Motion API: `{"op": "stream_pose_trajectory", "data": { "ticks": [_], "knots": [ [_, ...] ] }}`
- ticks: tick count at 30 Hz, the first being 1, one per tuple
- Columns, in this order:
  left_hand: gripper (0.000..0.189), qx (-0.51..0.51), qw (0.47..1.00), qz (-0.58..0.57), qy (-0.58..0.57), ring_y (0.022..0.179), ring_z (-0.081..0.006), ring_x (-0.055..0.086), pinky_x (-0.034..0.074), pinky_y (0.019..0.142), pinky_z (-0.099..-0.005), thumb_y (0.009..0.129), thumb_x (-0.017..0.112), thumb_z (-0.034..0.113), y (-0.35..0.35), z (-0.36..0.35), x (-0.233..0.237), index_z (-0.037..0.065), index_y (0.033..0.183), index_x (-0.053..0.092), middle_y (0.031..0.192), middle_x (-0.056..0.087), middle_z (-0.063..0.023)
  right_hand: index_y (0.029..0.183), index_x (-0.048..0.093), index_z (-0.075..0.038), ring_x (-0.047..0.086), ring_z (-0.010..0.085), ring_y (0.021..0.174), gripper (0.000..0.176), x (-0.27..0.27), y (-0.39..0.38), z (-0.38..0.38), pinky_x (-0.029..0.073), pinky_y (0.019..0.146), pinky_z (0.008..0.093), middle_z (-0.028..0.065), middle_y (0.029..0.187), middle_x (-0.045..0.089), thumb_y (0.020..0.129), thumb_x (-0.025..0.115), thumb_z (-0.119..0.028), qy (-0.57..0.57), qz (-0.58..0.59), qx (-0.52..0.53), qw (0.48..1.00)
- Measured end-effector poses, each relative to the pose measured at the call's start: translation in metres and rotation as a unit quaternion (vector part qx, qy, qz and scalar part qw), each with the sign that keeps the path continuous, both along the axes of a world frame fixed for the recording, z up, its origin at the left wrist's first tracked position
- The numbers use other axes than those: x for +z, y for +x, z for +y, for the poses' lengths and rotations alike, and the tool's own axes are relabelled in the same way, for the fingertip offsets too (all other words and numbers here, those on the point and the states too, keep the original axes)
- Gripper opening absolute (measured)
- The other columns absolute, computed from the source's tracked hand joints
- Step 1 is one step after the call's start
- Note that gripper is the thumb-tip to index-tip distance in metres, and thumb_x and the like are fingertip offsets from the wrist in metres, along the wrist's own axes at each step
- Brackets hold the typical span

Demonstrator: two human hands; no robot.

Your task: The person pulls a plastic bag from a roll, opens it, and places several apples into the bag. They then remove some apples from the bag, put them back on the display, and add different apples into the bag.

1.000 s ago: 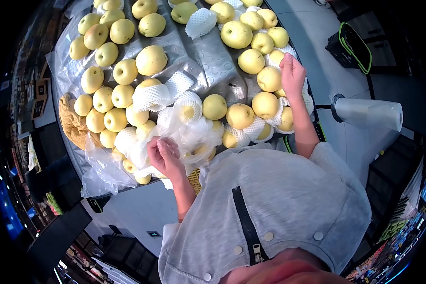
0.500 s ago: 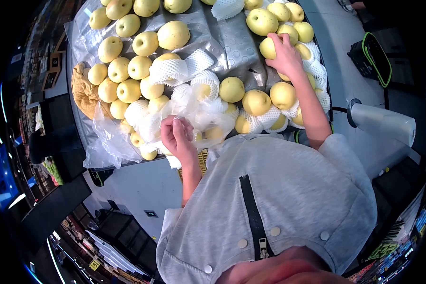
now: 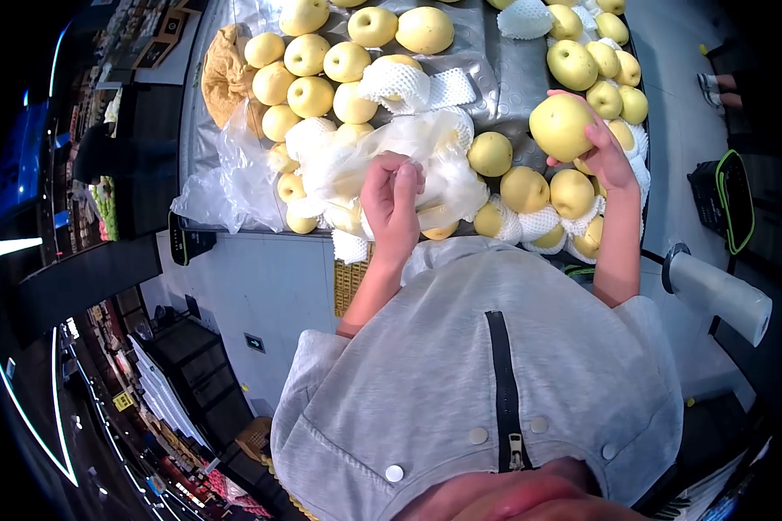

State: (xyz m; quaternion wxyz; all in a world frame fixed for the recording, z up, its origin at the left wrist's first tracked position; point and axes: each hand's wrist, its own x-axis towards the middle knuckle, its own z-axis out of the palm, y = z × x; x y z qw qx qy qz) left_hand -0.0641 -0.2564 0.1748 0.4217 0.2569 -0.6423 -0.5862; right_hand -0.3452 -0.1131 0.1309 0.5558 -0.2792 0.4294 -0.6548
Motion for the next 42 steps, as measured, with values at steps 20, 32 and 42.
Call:
{"op": "stream_pose_trajectory", "data": {
  "ticks": [20, 32, 42],
  "knots": [
    [0.007, 0.054, 0.994, 0.012, -0.092, 0.067, -0.0114, 0.047, 0.038, 0.062, -0.0257, 0.096, 0.052, 0.006, 0.028, 0.02, 0.031, 0.001, 0.092, 0.054, 0.077, 0.051, -0.0036, 0.12, 0.057, -0.004, 0.055, 0.0297, 0.108, 0.047, -0.011, 0.223, -0.172, 0.045, 0.093, 0.0406, 0.0152, 0.116, 0.059, 0.089, 0.064, -0.039, -0.272, 0.444, 0.074, 0.85],
    [0.012, 0.118, 0.975, 0.161, 0.094, 0.056, -0.0042, 0.037, 0.031, 0.05, -0.0201, 0.1, 0.05, 0.016, 0.052, -0.021, 0.044, 0.008, 0.091, 0.053, 0.067, 0.043, 0.0046, 0.097, 0.065, -0.003, 0.065, 0.0238, 0.071, 0.038, 0.013, 0.147, -0.09, 0.053, 0.063, 0.0344, 0.0116, 0.087, 0.066, 0.082, 0.075, -0.035, 0.044, 0.591, -0.166, 0.788],
    [0.018, 0.124, 0.975, 0.183, 0.022, 0.054, -0.0071, 0.03, 0.022, 0.044, -0.0219, 0.097, 0.05, 0.017, 0.042, -0.063, 0.148, 0.009, 0.081, 0.048, 0.066, 0.037, 0.0028, 0.088, 0.063, 0.002, 0.059, 0.0098, 0.068, 0.028, 0.052, 0.106, -0.127, 0.047, 0.059, 0.027, 0.0019, 0.074, 0.061, 0.099, 0.054, -0.022, -0.142, 0.195, -0.035, 0.97]
  ]
}}
